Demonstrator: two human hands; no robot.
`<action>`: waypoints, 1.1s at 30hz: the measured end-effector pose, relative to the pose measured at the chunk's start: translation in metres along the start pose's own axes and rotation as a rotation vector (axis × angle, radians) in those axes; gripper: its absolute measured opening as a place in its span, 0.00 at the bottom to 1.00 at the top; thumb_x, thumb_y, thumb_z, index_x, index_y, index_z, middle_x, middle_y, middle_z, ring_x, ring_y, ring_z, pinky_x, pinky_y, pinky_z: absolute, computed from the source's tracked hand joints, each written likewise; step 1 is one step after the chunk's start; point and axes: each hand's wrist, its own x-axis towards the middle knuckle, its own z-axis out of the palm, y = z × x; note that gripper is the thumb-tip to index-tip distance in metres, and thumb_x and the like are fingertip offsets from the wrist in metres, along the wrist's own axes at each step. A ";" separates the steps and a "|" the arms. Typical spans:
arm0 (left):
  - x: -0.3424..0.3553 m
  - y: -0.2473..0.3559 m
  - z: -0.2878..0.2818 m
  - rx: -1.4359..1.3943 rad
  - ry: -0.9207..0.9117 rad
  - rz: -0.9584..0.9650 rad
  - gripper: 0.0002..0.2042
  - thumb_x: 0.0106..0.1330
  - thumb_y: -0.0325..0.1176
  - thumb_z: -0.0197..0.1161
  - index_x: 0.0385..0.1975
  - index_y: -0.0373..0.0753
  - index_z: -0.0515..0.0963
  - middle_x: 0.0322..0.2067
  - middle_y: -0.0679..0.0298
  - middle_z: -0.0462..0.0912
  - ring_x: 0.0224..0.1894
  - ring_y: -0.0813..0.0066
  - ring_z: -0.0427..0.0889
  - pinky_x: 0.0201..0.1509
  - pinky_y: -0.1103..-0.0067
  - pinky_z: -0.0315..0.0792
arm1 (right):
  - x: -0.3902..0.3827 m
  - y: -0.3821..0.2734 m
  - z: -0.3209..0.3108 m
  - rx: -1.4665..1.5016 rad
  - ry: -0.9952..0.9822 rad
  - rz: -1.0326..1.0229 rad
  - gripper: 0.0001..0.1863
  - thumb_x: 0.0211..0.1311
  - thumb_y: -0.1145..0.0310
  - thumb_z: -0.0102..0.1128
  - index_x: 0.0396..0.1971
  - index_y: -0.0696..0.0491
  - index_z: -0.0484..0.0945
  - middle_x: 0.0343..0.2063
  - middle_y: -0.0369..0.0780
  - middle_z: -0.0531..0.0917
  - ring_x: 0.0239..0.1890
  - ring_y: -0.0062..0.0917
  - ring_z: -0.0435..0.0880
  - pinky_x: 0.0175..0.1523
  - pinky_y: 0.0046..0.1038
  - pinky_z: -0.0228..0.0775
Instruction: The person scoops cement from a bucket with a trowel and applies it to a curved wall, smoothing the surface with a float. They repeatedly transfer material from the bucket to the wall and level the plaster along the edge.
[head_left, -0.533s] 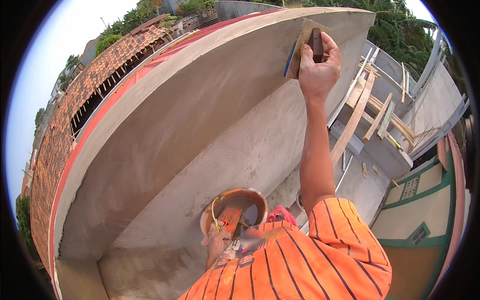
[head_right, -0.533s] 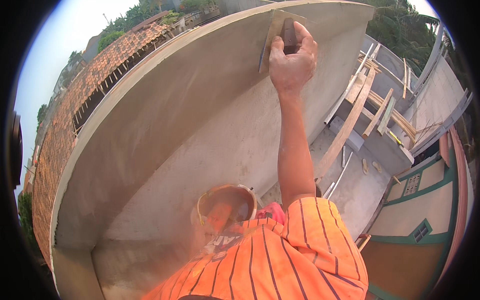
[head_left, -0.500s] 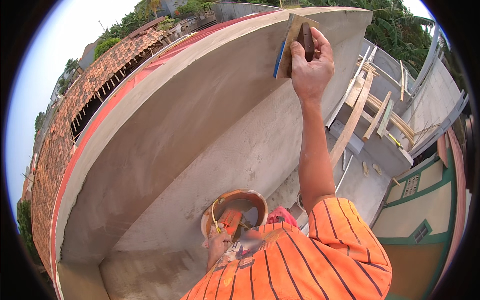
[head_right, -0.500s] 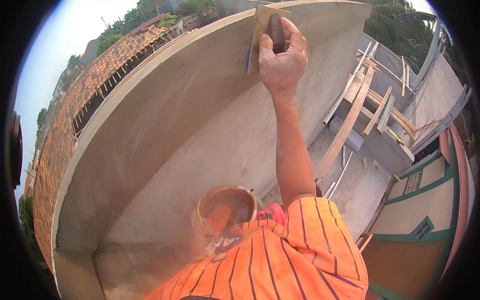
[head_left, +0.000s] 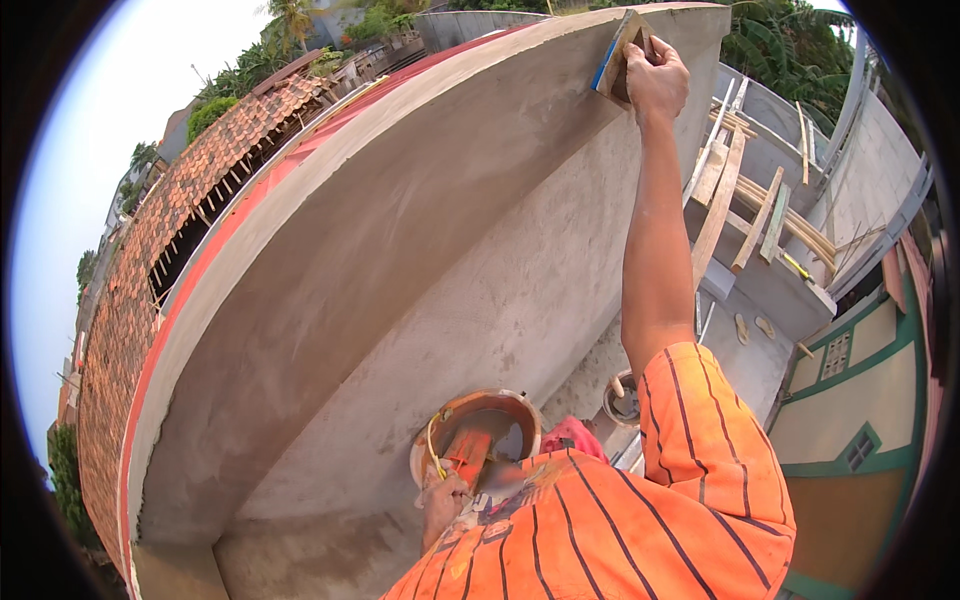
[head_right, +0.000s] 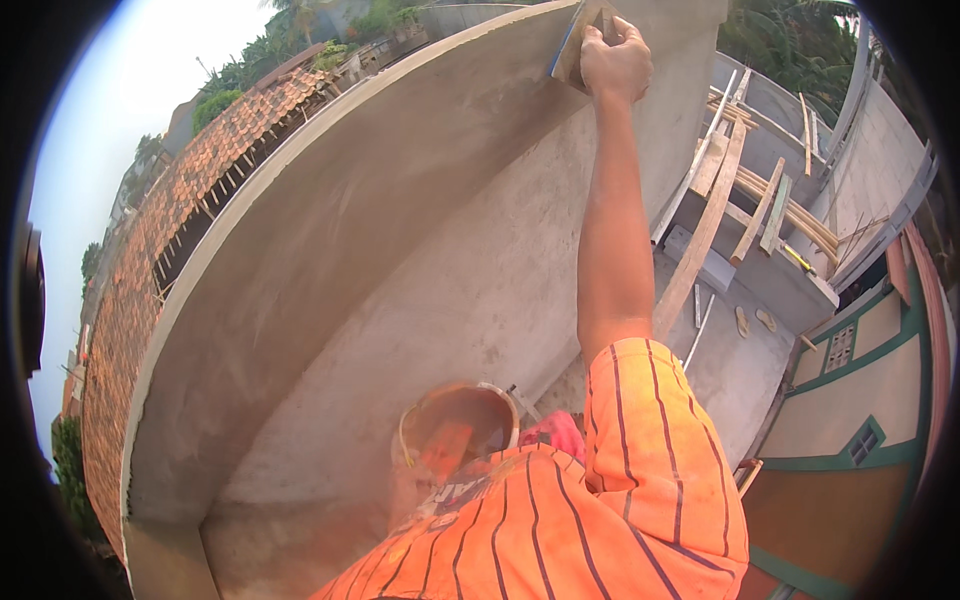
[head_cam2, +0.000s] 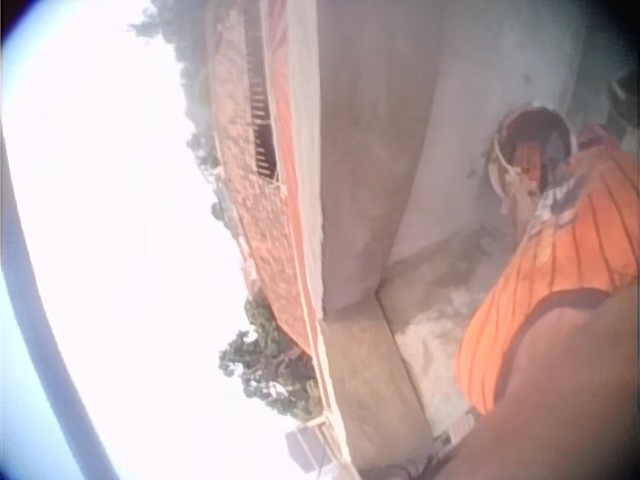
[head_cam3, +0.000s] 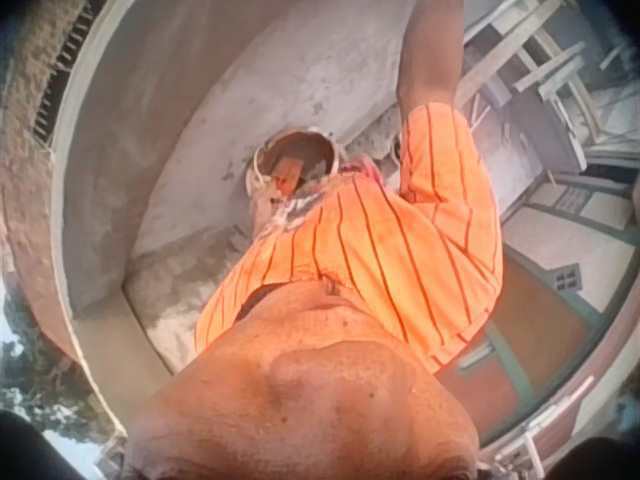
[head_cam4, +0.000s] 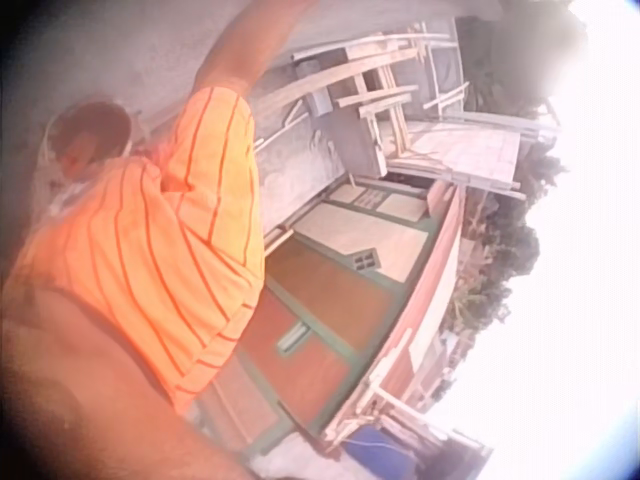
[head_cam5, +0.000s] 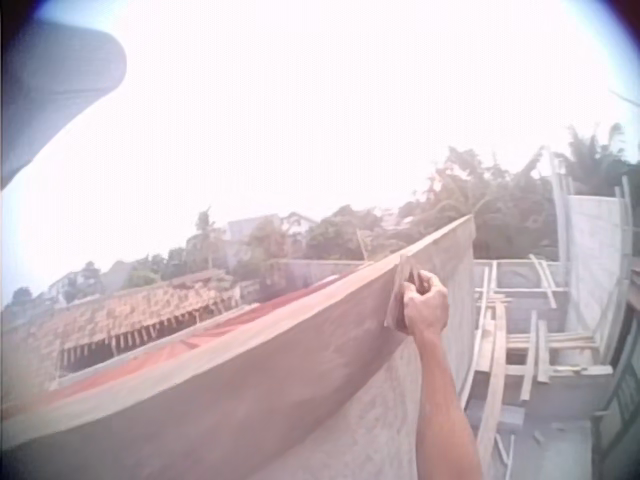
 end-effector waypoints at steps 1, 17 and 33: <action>0.000 0.000 0.001 0.002 0.001 -0.001 0.17 0.57 0.22 0.59 0.47 0.35 0.68 0.29 0.66 0.67 0.29 0.76 0.69 0.33 0.78 0.65 | -0.003 0.000 0.002 0.137 -0.074 -0.077 0.26 0.55 0.58 0.71 0.55 0.49 0.82 0.46 0.41 0.88 0.46 0.30 0.87 0.55 0.34 0.76; -0.007 -0.001 0.006 -0.043 0.047 0.000 0.17 0.57 0.22 0.60 0.47 0.34 0.69 0.28 0.65 0.67 0.29 0.75 0.70 0.33 0.77 0.65 | -0.084 -0.024 -0.007 0.433 -0.429 -0.245 0.21 0.58 0.72 0.73 0.52 0.59 0.82 0.38 0.38 0.88 0.39 0.17 0.84 0.45 0.20 0.77; -0.004 -0.004 0.022 -0.252 0.111 -0.004 0.17 0.56 0.22 0.60 0.47 0.33 0.69 0.28 0.64 0.68 0.30 0.74 0.70 0.34 0.76 0.66 | -0.084 -0.173 -0.097 0.682 -1.408 -0.551 0.26 0.63 0.62 0.70 0.59 0.50 0.74 0.54 0.42 0.81 0.49 0.28 0.84 0.53 0.30 0.78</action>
